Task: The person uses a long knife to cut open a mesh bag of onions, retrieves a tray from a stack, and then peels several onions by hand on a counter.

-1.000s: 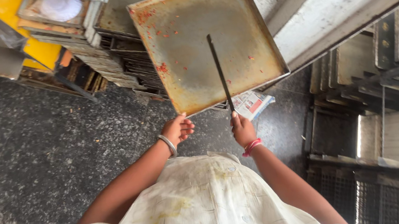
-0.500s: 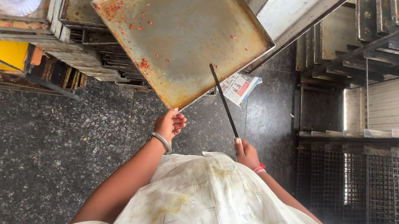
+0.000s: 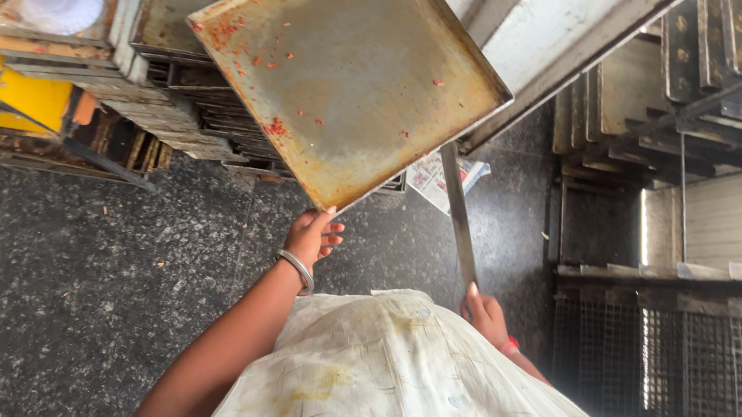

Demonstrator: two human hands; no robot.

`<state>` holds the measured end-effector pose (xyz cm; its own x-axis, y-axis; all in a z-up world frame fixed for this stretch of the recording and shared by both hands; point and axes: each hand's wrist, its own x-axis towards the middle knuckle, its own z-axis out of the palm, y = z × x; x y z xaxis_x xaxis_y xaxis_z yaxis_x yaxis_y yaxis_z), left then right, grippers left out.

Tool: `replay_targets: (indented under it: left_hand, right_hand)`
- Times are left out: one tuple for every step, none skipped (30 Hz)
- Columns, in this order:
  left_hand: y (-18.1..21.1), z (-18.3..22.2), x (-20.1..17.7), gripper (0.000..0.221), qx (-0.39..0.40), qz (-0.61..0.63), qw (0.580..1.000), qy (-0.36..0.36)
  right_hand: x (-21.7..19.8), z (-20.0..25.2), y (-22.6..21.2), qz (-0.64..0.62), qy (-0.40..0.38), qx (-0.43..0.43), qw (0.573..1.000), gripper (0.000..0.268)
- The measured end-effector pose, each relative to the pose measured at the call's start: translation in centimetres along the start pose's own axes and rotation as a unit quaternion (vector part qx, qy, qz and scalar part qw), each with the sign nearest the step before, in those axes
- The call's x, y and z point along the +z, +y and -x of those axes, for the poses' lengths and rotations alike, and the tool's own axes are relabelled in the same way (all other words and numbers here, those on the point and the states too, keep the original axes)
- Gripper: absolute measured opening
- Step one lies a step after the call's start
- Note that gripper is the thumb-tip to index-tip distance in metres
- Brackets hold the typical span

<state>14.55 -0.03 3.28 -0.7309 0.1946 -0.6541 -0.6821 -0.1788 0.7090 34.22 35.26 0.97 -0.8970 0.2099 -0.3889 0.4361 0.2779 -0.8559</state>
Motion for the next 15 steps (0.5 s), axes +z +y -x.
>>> replay_targets:
  left_hand:
    - [0.0,0.2,-0.1,0.037,0.004,-0.004,1.000,0.004]
    - [0.0,0.3,-0.1,0.038,0.008,-0.010,1.000,0.007]
    - [-0.2,0.3,-0.2,0.038,0.012,-0.015,1.000,0.010]
    - [-0.4,0.2,-0.4,0.039,0.013,-0.019,1.000,0.007]
    - [-0.7,-0.1,-0.6,0.039,0.015,-0.023,1.000,0.004]
    - [-1.0,-0.4,-0.9,0.040,0.017,-0.027,0.999,0.002]
    - [-1.3,-0.8,-1.0,0.039,0.016,-0.023,1.000,-0.002]
    - [-1.6,-1.1,-1.1,0.038,0.015,-0.020,1.000,-0.005]
    - [-1.8,-1.2,-1.4,0.037,0.015,-0.016,1.000,-0.009]
    - [-2.0,-1.3,-1.7,0.037,0.012,-0.016,1.000,-0.014]
    - [-2.1,-1.3,-2.0,0.036,0.009,-0.016,1.000,-0.019]
    - [-2.2,-1.2,-2.1,0.035,0.004,-0.016,1.000,-0.025]
    - [-2.0,-1.2,-2.2,0.035,0.006,-0.020,0.999,-0.031]
    - [-2.2,-1.0,-2.3,0.035,0.006,-0.023,0.999,-0.037]
    - [-2.3,-0.9,-2.5,0.035,0.006,-0.027,0.999,-0.043]
  right_hand:
    - [0.8,-1.2,-1.7,-0.009,0.002,0.043,0.999,0.069]
    - [2.0,-2.6,-3.8,-0.019,0.006,0.086,0.996,0.068]
    - [3.1,-4.4,-6.1,-0.001,-0.018,0.079,0.997,0.069]
    - [4.3,-6.1,-8.3,0.017,-0.043,0.072,0.996,0.070]
    - [5.5,-7.7,-10.5,0.038,-0.043,0.049,0.997,0.066]
    - [6.7,-9.3,-12.5,0.057,-0.044,0.025,0.997,0.063]
    - [7.9,-10.8,-14.2,0.022,-0.051,0.042,0.998,0.062]
    - [8.9,-12.1,-15.6,-0.014,-0.059,0.058,0.996,0.061]
    - [9.6,-13.1,-16.7,-0.008,-0.059,0.047,0.997,0.061]
    - [10.2,-14.1,-17.6,-0.001,-0.058,0.037,0.998,0.062]
    - [10.8,-14.8,-18.0,0.007,-0.058,0.026,0.998,0.062]
    - [11.0,-15.1,-18.1,0.031,-0.049,0.019,0.998,0.063]
    - [11.2,-15.4,-17.9,0.055,-0.039,0.011,0.998,0.063]
    - [11.3,-15.4,-17.6,0.080,-0.030,0.005,0.996,0.064]
    - [11.2,-15.4,-17.1,0.082,-0.029,0.012,0.996,0.063]
